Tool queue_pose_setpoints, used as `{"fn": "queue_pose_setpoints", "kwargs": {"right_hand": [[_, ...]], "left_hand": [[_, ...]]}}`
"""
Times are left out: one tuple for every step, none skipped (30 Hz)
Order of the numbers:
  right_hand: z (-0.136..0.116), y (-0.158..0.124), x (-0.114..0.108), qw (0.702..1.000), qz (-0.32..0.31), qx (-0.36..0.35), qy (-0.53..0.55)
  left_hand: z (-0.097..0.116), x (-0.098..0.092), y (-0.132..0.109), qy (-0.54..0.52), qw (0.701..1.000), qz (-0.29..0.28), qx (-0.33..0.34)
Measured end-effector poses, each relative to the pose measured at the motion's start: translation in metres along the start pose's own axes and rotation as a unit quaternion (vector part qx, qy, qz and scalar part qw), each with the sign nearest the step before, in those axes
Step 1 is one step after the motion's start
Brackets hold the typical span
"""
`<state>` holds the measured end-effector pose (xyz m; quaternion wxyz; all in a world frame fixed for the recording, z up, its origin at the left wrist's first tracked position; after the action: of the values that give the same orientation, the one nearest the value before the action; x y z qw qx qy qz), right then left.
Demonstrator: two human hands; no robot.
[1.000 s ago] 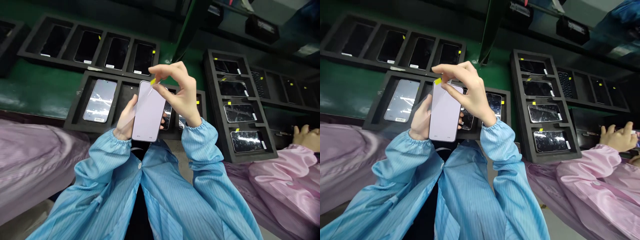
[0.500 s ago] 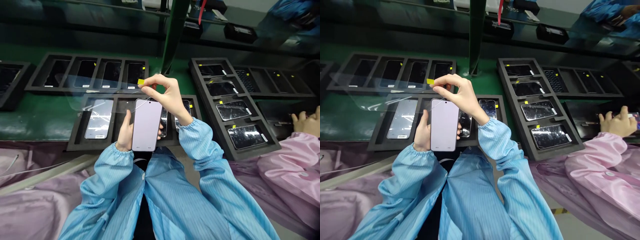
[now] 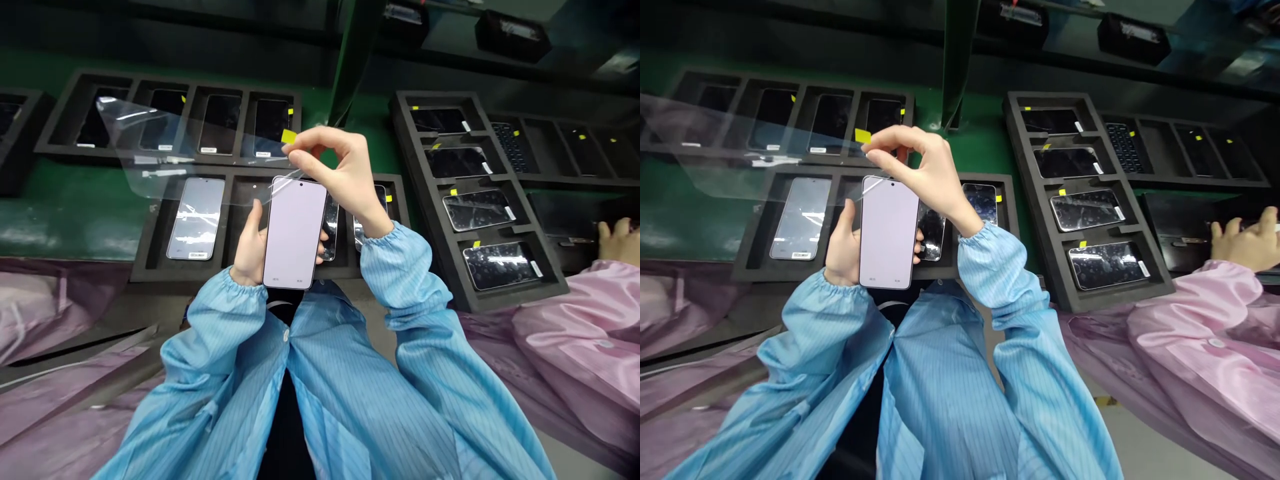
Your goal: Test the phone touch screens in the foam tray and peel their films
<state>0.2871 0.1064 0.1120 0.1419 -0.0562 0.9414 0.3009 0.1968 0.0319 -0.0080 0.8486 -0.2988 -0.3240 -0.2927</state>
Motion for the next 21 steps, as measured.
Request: {"fn": "queue_pose_setpoints", "kwargs": {"right_hand": [[0.003,0.0,0.001,1.0,-0.004,0.006,0.0],[0.006,-0.001,0.002,1.0,-0.009,0.011,-0.001],[0.01,-0.001,0.004,1.0,-0.016,0.017,-0.004],[0.014,-0.001,0.006,0.999,-0.024,0.023,-0.007],[0.017,-0.001,0.008,0.999,-0.03,0.028,-0.012],[0.02,-0.001,0.008,0.999,-0.033,0.028,-0.015],[0.022,-0.002,0.009,0.999,-0.032,0.029,-0.016],[0.024,-0.002,0.009,0.999,-0.031,0.031,-0.016],[0.025,-0.002,0.009,0.999,-0.029,0.032,-0.014],[0.025,-0.002,0.009,0.999,-0.025,0.03,-0.01],[0.024,-0.002,0.008,1.0,-0.018,0.026,-0.003],[0.023,-0.002,0.008,1.0,-0.014,0.022,0.004],[0.022,-0.002,0.007,1.0,-0.013,0.019,0.009],[0.02,-0.002,0.007,1.0,-0.011,0.016,0.013],[0.019,-0.002,0.007,1.0,-0.013,0.017,0.014],[0.019,-0.002,0.008,1.0,-0.015,0.021,0.012],[0.019,-0.002,0.008,1.0,-0.016,0.023,0.012],[0.019,-0.002,0.007,1.0,-0.013,0.022,0.013],[0.018,-0.002,0.007,1.0,-0.01,0.018,0.015],[0.017,-0.003,0.007,1.0,-0.008,0.017,0.016],[0.017,-0.003,0.007,1.0,-0.007,0.017,0.016]], "left_hand": [[0.001,0.0,0.0,-0.002,1.0,0.003,0.003],[0.001,-0.001,0.001,-0.004,1.0,0.006,0.005],[0.002,-0.002,0.001,-0.006,1.0,0.01,0.006],[0.002,-0.003,0.001,-0.008,1.0,0.013,0.007],[0.002,-0.004,0.001,-0.01,1.0,0.016,0.007],[0.002,-0.004,0.001,-0.013,1.0,0.018,0.006],[0.002,-0.005,0.001,-0.016,1.0,0.019,0.006],[0.002,-0.006,0.001,-0.018,1.0,0.02,0.006],[0.002,-0.006,0.001,-0.021,1.0,0.021,0.006],[0.002,-0.007,0.001,-0.022,1.0,0.021,0.006],[0.002,-0.007,0.001,-0.023,0.999,0.021,0.006],[0.002,-0.007,0.001,-0.023,0.999,0.022,0.007],[0.002,-0.007,0.001,-0.022,0.999,0.024,0.008],[0.002,-0.007,0.001,-0.021,0.999,0.026,0.01],[0.003,-0.008,0.001,-0.019,0.999,0.027,0.011],[0.003,-0.008,0.001,-0.018,0.999,0.029,0.011],[0.003,-0.008,0.001,-0.017,0.999,0.03,0.011],[0.003,-0.008,0.001,-0.016,0.999,0.03,0.011],[0.003,-0.007,0.001,-0.015,0.999,0.029,0.011],[0.003,-0.007,0.0,-0.015,0.999,0.028,0.012],[0.003,-0.007,0.0,-0.013,0.999,0.028,0.013]]}}
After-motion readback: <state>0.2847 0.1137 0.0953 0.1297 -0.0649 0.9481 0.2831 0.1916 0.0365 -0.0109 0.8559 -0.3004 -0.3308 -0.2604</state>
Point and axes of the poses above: each hand's wrist, its own y-axis towards the middle knuckle, its own x-axis out of the palm, z = x × y, the point moved 9 cm from there along y, towards the middle knuckle, and after that the axes turned 3 degrees about y, right-handed, at the moved point
